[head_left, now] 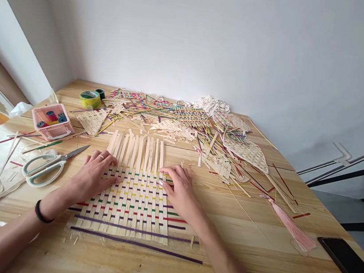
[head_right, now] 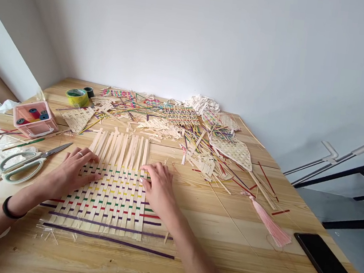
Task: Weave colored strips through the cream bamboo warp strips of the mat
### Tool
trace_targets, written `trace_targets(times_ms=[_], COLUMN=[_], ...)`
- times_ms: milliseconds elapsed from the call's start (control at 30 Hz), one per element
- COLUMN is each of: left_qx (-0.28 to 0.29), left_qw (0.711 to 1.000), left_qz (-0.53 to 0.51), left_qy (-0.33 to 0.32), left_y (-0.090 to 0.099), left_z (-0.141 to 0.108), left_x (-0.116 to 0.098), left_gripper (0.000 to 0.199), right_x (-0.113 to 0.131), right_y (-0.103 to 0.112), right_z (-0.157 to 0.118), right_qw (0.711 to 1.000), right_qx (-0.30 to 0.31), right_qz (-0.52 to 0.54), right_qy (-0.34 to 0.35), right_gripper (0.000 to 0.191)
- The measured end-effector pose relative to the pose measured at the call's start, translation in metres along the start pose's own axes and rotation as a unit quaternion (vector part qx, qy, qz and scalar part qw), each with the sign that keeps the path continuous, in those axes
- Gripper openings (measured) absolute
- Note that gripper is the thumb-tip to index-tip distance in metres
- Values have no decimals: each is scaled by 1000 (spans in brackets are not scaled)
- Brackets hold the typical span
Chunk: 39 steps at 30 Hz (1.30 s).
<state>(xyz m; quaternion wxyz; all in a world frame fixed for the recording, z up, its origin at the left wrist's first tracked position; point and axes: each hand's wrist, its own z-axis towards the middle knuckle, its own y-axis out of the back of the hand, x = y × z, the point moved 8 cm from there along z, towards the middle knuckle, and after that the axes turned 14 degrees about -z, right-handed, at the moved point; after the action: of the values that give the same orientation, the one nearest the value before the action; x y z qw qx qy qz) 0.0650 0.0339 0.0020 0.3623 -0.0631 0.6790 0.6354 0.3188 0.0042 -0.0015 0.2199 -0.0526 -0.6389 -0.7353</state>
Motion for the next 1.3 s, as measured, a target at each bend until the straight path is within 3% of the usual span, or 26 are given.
trace_targets(times_ms=[533,833,1000,1100,1167,1300], left_qx=[3,2,-4,-7,-1,-2], left_qw=[998,999,1000,1000,1000,1000], left_qz=[-46,-7,20,26,30,30], left_qy=[33,40,24,15,8,2], left_y=[-2,-1,1,0,-2,-3], left_z=[4,4,1,0,-1,-3], left_x=[0,-4,-6,-9,-13,-15], left_gripper=[26,25,34,41,37,34], right_x=[4,6,8,-36,-94,-238], right_y=[-2,-3,17,62,104,166], right_z=[2,4,1,-11,-30,-103], right_qw=[1000,1000,996,998,993,944], right_qx=[18,15,37,-4,-65,-44], right_qz=[-7,-23,-60,-56,-94,-245], right_qy=[-16,-5,53,37,-38,-215], right_gripper=[27,24,26,28,32,38])
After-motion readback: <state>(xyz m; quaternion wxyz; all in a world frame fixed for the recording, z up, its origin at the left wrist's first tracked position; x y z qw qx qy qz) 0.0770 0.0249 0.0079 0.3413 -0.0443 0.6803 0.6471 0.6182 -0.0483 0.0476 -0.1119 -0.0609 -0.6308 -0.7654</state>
